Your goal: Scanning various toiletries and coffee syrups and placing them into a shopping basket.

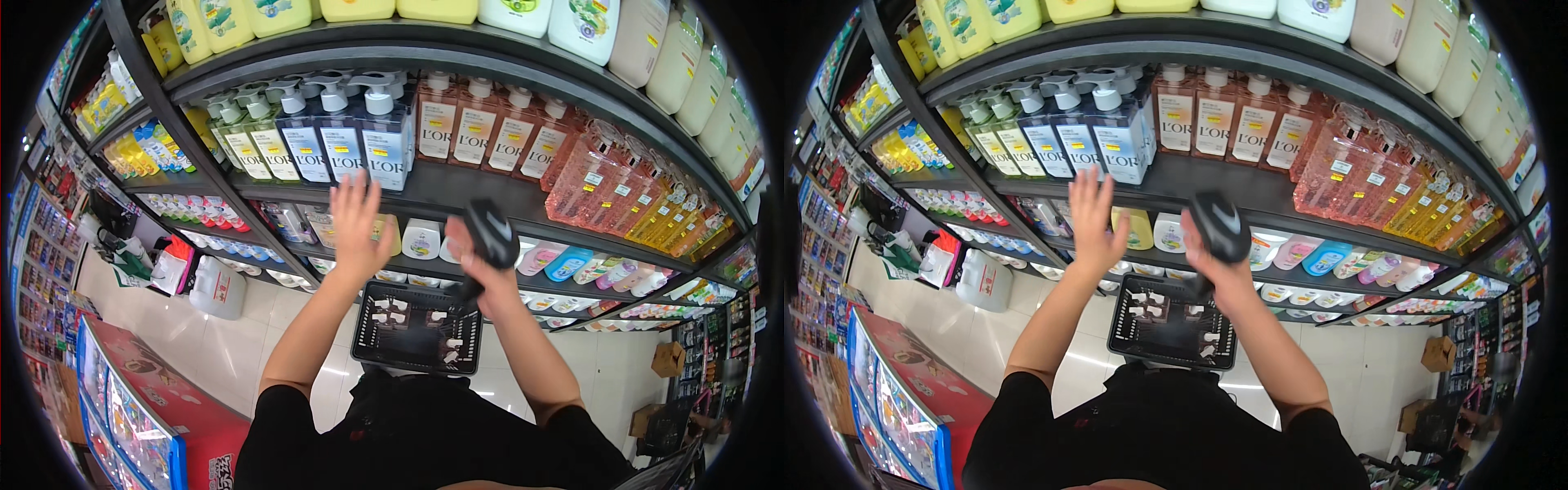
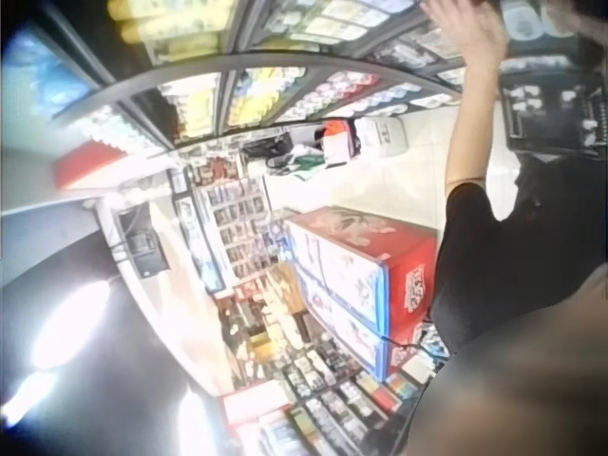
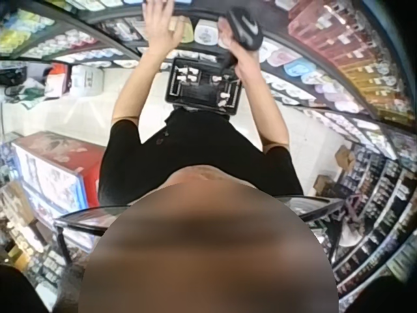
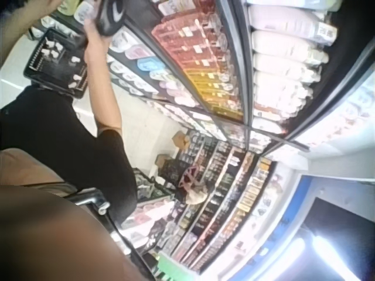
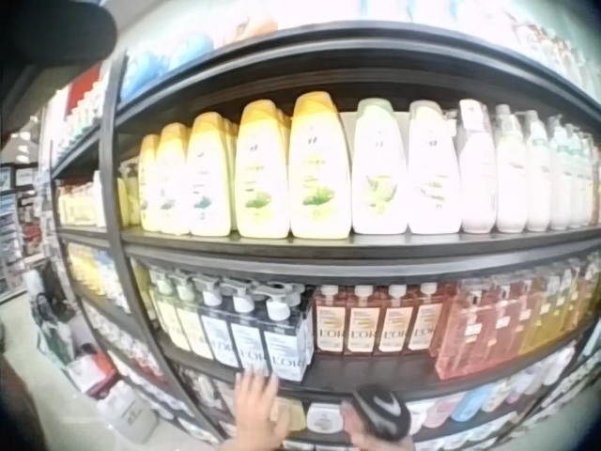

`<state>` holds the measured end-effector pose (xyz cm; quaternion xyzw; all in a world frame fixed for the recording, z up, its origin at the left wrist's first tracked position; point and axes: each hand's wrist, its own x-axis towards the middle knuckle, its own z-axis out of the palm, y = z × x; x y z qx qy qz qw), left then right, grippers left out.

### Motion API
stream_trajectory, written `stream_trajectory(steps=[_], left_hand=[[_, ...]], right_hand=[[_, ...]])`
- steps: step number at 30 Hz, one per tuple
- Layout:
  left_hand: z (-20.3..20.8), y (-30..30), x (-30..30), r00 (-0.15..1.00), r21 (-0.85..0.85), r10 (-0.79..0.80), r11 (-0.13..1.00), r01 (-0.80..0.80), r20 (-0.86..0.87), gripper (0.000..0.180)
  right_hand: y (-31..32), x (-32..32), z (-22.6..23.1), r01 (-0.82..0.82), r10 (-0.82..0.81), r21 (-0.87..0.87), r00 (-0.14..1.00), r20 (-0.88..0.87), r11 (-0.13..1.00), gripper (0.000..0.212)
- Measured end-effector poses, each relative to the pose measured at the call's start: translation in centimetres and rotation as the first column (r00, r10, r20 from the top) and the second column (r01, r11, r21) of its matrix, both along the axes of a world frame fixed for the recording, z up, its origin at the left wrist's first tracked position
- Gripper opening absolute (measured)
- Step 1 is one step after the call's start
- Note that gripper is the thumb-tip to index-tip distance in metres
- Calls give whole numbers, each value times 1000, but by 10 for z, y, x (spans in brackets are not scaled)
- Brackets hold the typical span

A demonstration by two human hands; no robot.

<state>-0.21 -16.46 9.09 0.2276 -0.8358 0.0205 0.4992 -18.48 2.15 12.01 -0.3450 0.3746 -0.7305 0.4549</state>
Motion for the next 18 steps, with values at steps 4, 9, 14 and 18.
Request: stream_trajectory(steps=[4, 9, 14, 18], left_hand=[[-14, -14, -10, 999, -56, -48, 997, 49, 21, 78], [-4, -58, -17, 999, -223, -4, 975, 13, 42, 78], [-5, -70, -21, 998, -185, -55, 981, 60, 29, 77], [-13, -80, -25, 997, -247, -83, 966, 78, -10, 76]], right_hand=[[-77, 0, 24, 50, -51, -72, 999, -12, 996, 79], [-126, -4, 21, 62, -64, -48, 997, -37, 997, 77], [-130, 11, 22, 55, -59, -57, 996, -74, 997, 51], [-132, 11, 19, 85, -87, -22, 991, -97, 996, 52]])
